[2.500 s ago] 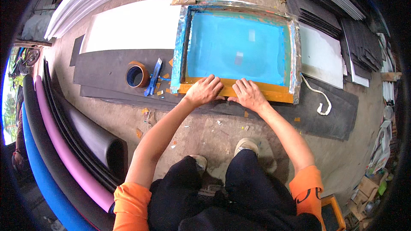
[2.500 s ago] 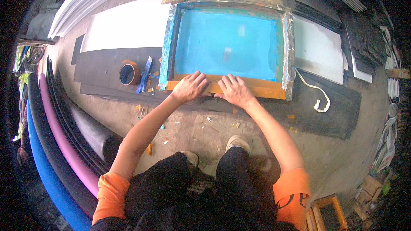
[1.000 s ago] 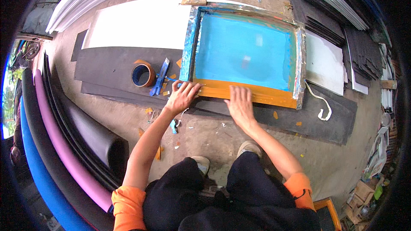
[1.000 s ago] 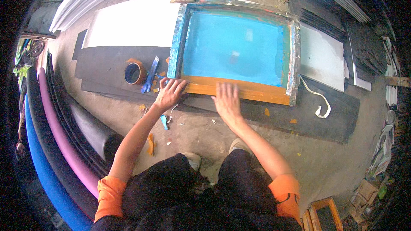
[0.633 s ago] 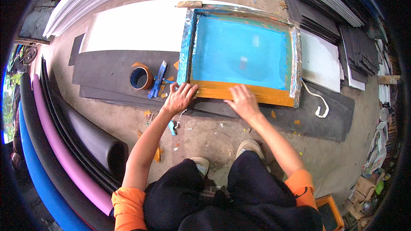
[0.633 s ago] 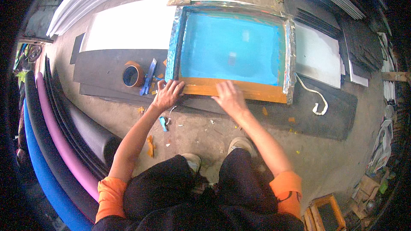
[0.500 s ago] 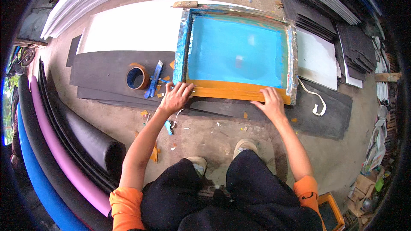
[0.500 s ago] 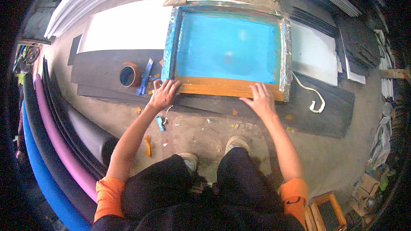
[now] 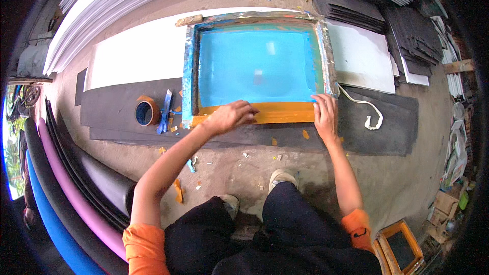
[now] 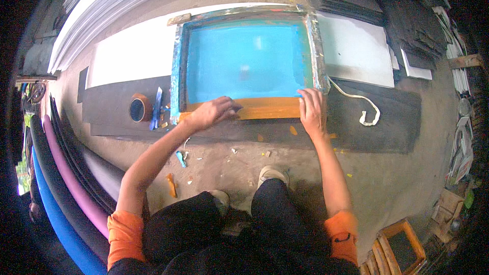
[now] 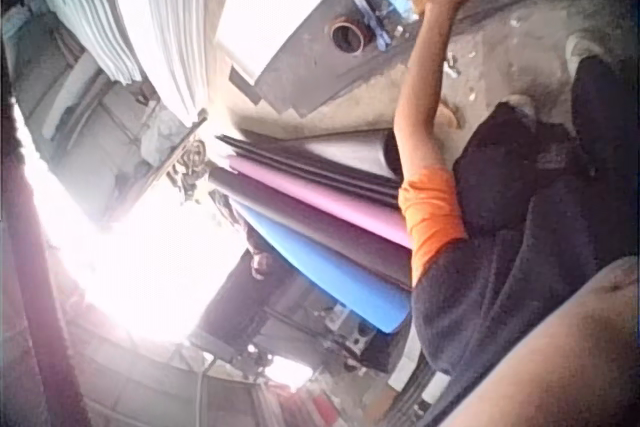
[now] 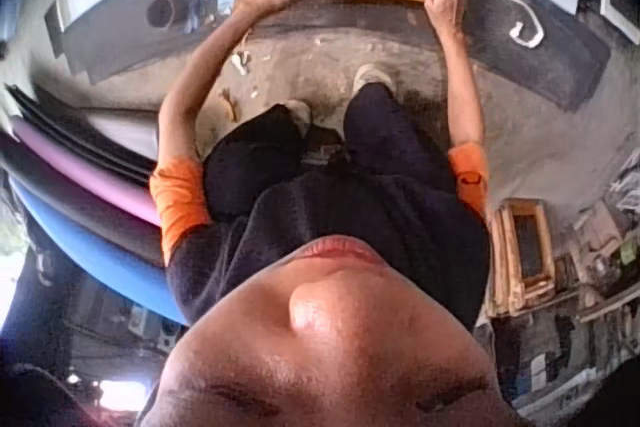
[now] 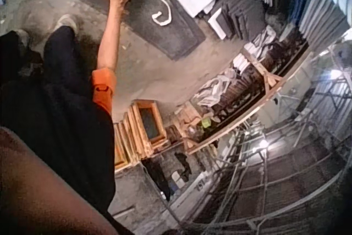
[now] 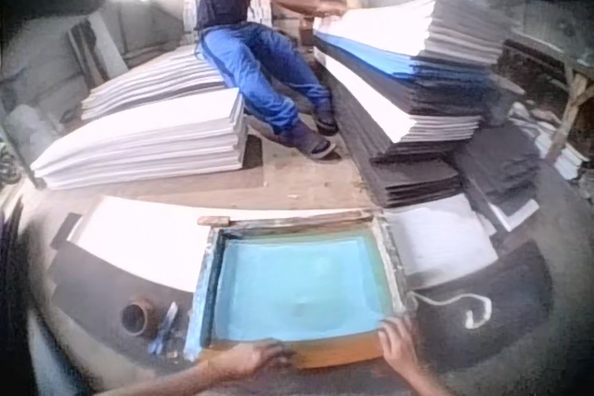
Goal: The person sits on the floor and applies orange tape to the edges of a rectangular frame with a blue interior. They repeatedly smooth the tape, trim excess with a utility knife, and reposition the frame to work on different sides.
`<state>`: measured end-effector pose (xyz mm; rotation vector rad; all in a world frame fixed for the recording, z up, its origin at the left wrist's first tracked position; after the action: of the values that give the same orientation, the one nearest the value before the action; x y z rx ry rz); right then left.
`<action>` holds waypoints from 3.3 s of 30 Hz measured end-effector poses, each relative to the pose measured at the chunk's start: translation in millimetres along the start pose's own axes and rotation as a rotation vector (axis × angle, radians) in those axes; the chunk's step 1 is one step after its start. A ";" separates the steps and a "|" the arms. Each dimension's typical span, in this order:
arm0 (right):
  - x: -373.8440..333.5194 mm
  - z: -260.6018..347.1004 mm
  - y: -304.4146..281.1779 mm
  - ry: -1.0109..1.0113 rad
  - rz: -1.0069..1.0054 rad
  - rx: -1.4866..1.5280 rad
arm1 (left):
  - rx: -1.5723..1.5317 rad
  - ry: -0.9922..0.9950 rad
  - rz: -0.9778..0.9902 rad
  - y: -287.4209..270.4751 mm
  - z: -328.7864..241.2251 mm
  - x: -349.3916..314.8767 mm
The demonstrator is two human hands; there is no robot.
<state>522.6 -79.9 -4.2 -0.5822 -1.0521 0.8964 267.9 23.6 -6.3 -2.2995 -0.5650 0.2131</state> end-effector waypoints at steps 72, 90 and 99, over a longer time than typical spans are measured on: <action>-17.3 5.7 -3.0 -0.268 0.140 -0.139 | 0.768 -0.094 -0.286 -14.3 43.2 -101.6; 59.5 77.3 -83.4 -0.261 0.339 -0.221 | 0.624 -0.129 -0.607 -126.3 -21.2 -98.5; 150.8 198.1 -113.2 -0.287 0.061 -0.292 | -0.390 -1.049 -1.284 -147.5 -44.1 -87.4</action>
<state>412.0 -12.1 236.5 -0.7462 -1.4461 0.9034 154.8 47.9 127.7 -1.5101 -2.5844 0.6794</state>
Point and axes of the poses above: each hand's wrist, its own x-axis towards the middle knuckle, its own y-axis out of the palm, z = x × y, the point moved 6 cm from there along x, towards the middle knuckle, and after that the axes turned 8 degrees about -z, right-handed, at the moved point
